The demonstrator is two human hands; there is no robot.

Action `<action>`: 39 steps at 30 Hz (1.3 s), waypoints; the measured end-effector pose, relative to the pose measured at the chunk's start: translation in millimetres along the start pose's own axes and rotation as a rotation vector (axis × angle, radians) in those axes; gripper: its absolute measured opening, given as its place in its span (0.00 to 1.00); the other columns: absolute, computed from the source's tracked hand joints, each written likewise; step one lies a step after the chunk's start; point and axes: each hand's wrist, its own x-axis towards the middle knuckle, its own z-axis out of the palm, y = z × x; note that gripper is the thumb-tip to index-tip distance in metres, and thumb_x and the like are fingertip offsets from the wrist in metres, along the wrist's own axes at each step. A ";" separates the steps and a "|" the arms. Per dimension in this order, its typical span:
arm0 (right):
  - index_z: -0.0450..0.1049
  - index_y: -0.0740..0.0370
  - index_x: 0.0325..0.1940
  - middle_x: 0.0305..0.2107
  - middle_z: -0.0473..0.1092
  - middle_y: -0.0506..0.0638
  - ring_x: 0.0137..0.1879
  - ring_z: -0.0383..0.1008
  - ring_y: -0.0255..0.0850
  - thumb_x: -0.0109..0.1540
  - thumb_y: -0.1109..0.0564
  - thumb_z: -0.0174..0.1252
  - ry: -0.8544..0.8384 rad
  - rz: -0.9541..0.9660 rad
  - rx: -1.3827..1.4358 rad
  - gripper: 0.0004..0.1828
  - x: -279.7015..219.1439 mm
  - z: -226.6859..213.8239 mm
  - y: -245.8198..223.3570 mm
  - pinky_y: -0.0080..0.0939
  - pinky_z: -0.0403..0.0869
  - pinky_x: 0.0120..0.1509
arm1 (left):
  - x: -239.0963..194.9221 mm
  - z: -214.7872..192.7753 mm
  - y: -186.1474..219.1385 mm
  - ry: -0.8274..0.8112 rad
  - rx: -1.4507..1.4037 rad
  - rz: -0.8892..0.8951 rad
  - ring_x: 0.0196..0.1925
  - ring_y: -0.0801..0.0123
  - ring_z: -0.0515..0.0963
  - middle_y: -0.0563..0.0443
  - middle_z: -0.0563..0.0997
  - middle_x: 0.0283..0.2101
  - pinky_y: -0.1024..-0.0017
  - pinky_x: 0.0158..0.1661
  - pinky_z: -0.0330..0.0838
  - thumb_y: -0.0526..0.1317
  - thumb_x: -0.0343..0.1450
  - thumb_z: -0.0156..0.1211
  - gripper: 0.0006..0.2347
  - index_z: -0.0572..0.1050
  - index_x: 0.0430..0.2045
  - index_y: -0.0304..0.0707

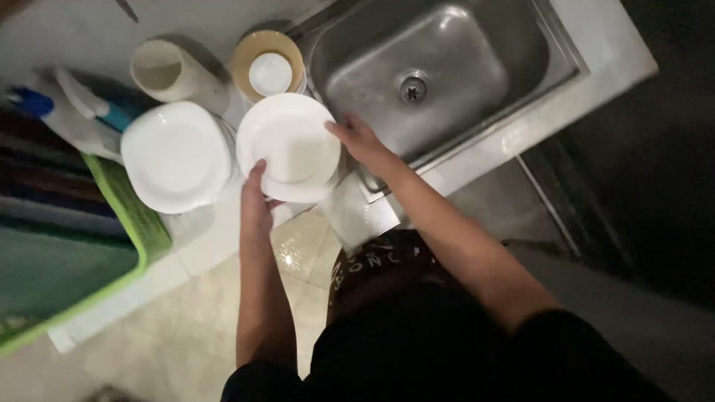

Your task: Rinsing white ceramic plates under running water in a sink and stacking them.

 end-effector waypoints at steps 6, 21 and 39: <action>0.70 0.63 0.67 0.60 0.69 0.62 0.64 0.70 0.56 0.54 0.30 0.68 -0.253 0.144 0.061 0.47 9.8 -2.6 -48.8 0.58 0.70 0.65 | 2.0 8.3 -18.4 0.151 -0.078 0.006 0.32 0.62 0.84 0.49 0.81 0.36 0.65 0.26 0.82 0.59 0.62 0.72 0.27 0.77 0.45 0.37; 0.74 0.56 0.34 0.22 0.69 0.45 0.27 0.73 0.39 0.43 0.46 0.65 -0.241 0.358 0.053 0.20 105.6 -300.5 -15.7 0.39 0.65 0.29 | -1.1 327.7 -92.1 0.370 0.001 -0.093 0.35 0.43 0.86 0.33 0.83 0.34 0.47 0.24 0.80 0.56 0.55 0.82 0.32 0.80 0.42 0.25; 0.73 0.57 0.44 0.36 0.72 0.50 0.42 0.74 0.44 0.47 0.54 0.69 0.091 0.308 0.250 0.22 223.9 -402.5 18.0 0.52 0.71 0.46 | 171.6 481.5 -107.3 0.073 -0.083 -0.088 0.61 0.42 0.78 0.29 0.76 0.59 0.48 0.59 0.76 0.56 0.61 0.79 0.40 0.69 0.64 0.33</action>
